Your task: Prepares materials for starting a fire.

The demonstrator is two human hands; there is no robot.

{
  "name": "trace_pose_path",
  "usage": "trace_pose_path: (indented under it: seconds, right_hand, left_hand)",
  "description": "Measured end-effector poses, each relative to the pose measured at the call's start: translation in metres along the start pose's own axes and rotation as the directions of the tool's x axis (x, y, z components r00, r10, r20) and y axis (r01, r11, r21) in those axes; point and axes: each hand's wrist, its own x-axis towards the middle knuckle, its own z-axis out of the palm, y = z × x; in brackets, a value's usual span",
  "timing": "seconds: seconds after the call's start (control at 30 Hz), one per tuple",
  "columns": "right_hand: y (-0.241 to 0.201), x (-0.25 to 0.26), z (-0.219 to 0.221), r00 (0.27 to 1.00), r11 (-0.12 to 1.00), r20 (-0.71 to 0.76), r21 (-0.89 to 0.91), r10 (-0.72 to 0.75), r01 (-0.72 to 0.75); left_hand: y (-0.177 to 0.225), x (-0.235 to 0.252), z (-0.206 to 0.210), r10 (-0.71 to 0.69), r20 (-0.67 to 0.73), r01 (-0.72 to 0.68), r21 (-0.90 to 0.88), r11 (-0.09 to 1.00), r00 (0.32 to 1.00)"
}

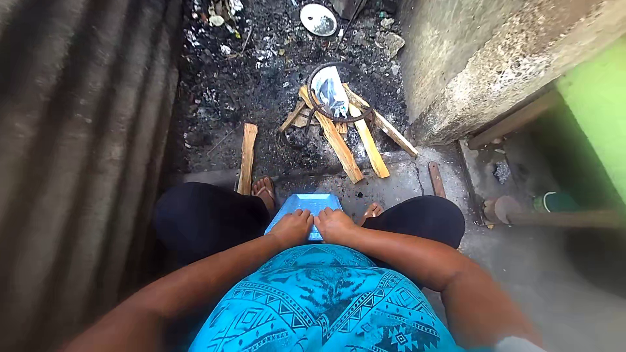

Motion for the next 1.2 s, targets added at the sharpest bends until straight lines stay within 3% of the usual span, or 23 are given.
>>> trace_pose_path:
  seconds: [0.27, 0.4, 0.5, 0.57, 0.63, 0.7, 0.77, 0.83, 0.9, 1.03, 1.07, 1.13, 1.2]
  right_hand:
    - [0.011, 0.019, -0.003, 0.989, 0.991, 0.068, -0.027, -0.129, 0.132]
    - [0.017, 0.022, -0.008, 0.995, 0.996, 0.02, -0.011, -0.093, 0.093]
    - [0.037, 0.022, -0.023, 0.984, 0.992, -0.176, 0.119, -0.016, 0.038]
    - [0.059, 0.012, -0.039, 0.886, 0.965, -0.456, 0.257, 0.077, 0.049]
    - [0.08, -0.007, -0.055, 0.705, 0.916, -0.673, 0.392, 0.222, 0.086]
    - [0.091, -0.02, -0.061, 0.603, 0.822, -0.694, 0.559, 0.393, 0.107]
    - [0.089, -0.019, -0.059, 0.689, 0.697, -0.58, 0.701, 0.435, 0.15]
    - [0.073, -0.011, -0.056, 0.778, 0.594, -0.514, 0.77, 0.361, 0.233]
    - [0.063, -0.01, -0.056, 0.789, 0.518, -0.499, 0.81, 0.359, 0.276]
    - [0.077, -0.02, -0.062, 0.787, 0.05, -0.37, 0.916, 0.493, 0.399]
    - [0.081, -0.022, -0.064, 0.765, -0.023, -0.349, 0.903, 0.541, 0.428]
    - [0.091, -0.027, -0.066, 0.723, -0.124, -0.327, 0.861, 0.609, 0.494]
    - [0.101, -0.034, -0.07, 0.705, -0.186, -0.348, 0.807, 0.617, 0.561]
  left_hand:
    - [-0.018, 0.003, 0.012, 0.053, -0.069, -0.052, 0.01, 0.999, 0.996]
    - [-0.024, 0.007, 0.006, 0.027, -0.112, -0.025, 0.022, 0.999, 0.993]
    - [-0.04, 0.01, -0.014, -0.06, -0.183, 0.048, -0.067, 0.997, 0.981]
    - [-0.054, 0.005, -0.03, -0.195, -0.274, 0.141, -0.204, 0.969, 0.942]
    - [-0.06, -0.007, -0.05, -0.392, -0.322, 0.248, -0.407, 0.879, 0.862]
    - [-0.058, -0.014, -0.071, -0.572, -0.307, 0.274, -0.647, 0.711, 0.76]
    - [-0.045, -0.008, -0.085, -0.653, -0.263, 0.146, -0.853, 0.502, 0.71]
    - [-0.019, 0.002, -0.094, -0.584, -0.291, -0.065, -0.924, 0.376, 0.758]
    - [-0.001, 0.012, -0.102, -0.424, -0.371, -0.192, -0.893, 0.407, 0.826]
    - [-0.014, 0.026, -0.118, -0.087, -0.466, -0.319, -0.717, 0.619, 0.88]
    - [-0.021, 0.026, -0.123, -0.028, -0.473, -0.329, -0.652, 0.683, 0.88]
    - [-0.043, 0.025, -0.133, -0.063, -0.55, -0.271, -0.505, 0.819, 0.833]
    - [-0.077, 0.017, -0.146, -0.261, -0.7, -0.109, -0.436, 0.893, 0.664]
